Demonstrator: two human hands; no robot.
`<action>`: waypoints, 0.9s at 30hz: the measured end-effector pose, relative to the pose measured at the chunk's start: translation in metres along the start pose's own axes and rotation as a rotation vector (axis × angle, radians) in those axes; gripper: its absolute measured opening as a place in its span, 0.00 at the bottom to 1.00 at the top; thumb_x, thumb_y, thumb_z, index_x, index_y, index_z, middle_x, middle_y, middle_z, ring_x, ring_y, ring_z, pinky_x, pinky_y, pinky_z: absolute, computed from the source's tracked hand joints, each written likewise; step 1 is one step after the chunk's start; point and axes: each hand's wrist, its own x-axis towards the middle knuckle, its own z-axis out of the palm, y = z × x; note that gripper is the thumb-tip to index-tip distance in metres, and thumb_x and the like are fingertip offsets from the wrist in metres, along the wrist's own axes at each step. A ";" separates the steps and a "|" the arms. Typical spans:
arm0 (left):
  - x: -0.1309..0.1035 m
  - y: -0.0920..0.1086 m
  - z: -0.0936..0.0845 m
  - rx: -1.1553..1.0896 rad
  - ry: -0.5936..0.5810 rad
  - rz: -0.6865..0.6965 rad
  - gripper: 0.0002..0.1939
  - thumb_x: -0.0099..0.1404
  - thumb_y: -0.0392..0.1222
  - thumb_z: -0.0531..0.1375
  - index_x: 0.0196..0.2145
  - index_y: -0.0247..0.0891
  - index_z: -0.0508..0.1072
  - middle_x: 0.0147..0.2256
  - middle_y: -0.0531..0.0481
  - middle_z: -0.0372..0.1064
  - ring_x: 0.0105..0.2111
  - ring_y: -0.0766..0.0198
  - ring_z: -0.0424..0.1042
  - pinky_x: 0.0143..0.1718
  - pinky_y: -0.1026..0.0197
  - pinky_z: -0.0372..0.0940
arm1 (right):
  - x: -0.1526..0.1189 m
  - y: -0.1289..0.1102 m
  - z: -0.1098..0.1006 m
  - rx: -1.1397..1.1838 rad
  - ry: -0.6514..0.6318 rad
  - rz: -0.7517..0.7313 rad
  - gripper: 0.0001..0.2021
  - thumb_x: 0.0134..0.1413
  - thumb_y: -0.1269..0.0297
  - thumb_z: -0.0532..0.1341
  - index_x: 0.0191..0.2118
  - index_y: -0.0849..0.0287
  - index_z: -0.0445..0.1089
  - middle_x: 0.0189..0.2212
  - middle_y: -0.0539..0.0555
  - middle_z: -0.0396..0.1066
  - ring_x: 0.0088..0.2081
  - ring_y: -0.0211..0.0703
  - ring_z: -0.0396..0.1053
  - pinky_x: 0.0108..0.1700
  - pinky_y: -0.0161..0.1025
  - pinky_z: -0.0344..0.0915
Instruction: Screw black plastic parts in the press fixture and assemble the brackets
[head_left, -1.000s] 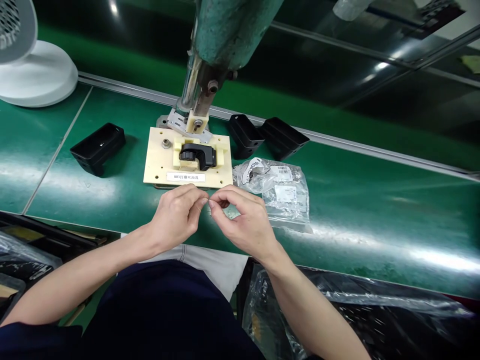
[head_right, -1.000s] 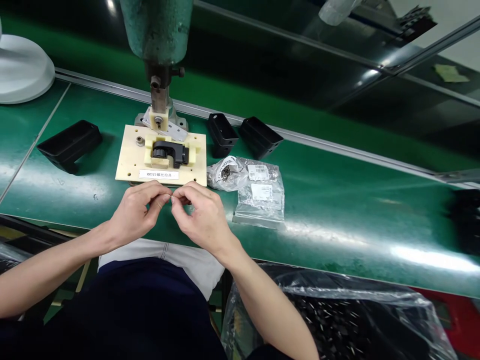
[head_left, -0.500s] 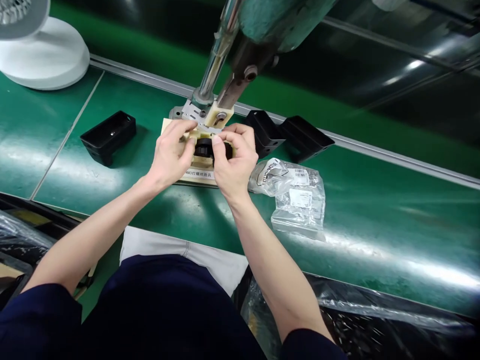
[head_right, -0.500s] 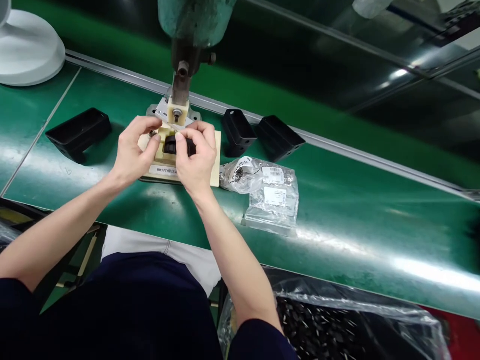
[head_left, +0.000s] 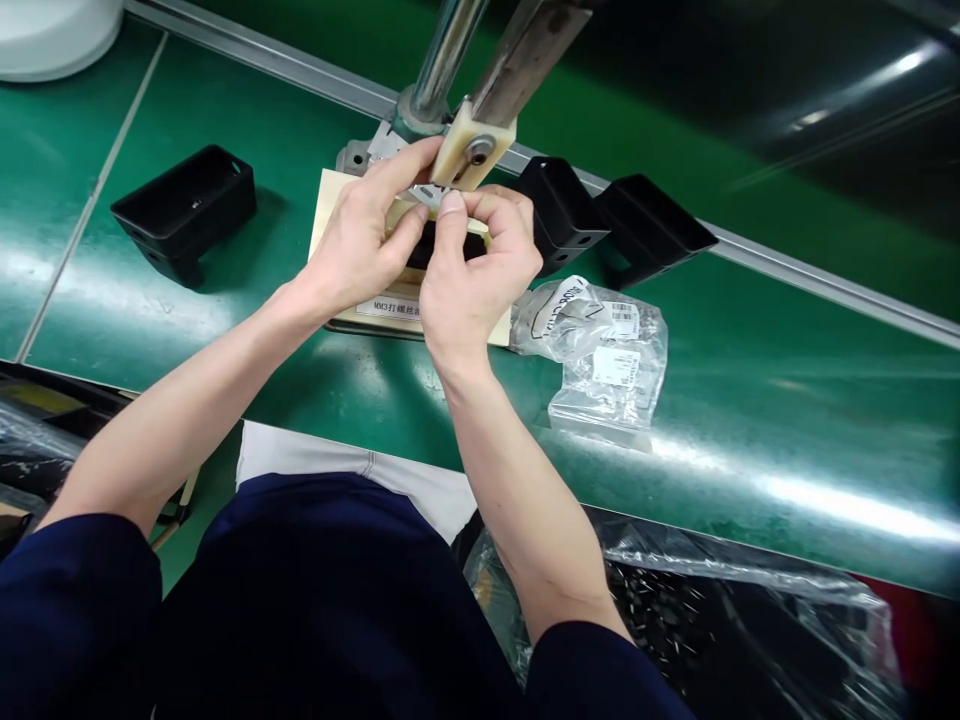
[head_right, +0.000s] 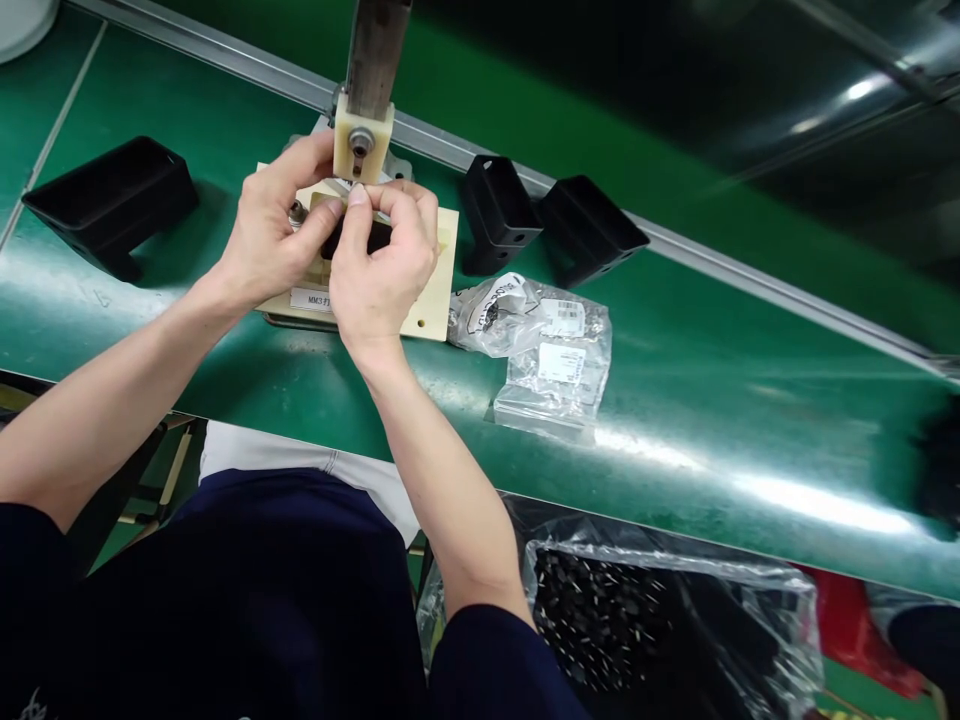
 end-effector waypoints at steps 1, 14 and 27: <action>0.001 0.000 0.000 -0.005 0.002 -0.001 0.19 0.68 0.50 0.52 0.54 0.45 0.64 0.45 0.46 0.71 0.51 0.53 0.71 0.53 0.50 0.67 | 0.000 0.000 0.000 -0.021 -0.010 -0.004 0.13 0.68 0.57 0.47 0.42 0.55 0.66 0.46 0.60 0.63 0.55 0.53 0.62 0.57 0.58 0.60; 0.002 -0.002 0.004 -0.061 0.025 0.013 0.17 0.69 0.51 0.50 0.52 0.45 0.66 0.45 0.48 0.72 0.52 0.53 0.70 0.52 0.49 0.68 | 0.002 -0.010 0.000 -0.079 0.017 0.034 0.12 0.68 0.60 0.48 0.38 0.56 0.65 0.43 0.59 0.65 0.52 0.50 0.63 0.58 0.55 0.59; 0.008 -0.003 0.003 -0.056 0.043 -0.077 0.17 0.66 0.52 0.54 0.48 0.43 0.68 0.41 0.48 0.73 0.48 0.52 0.73 0.49 0.49 0.70 | 0.011 0.003 -0.013 -0.224 -0.063 -0.093 0.12 0.68 0.55 0.49 0.37 0.55 0.62 0.38 0.59 0.66 0.47 0.49 0.65 0.53 0.51 0.63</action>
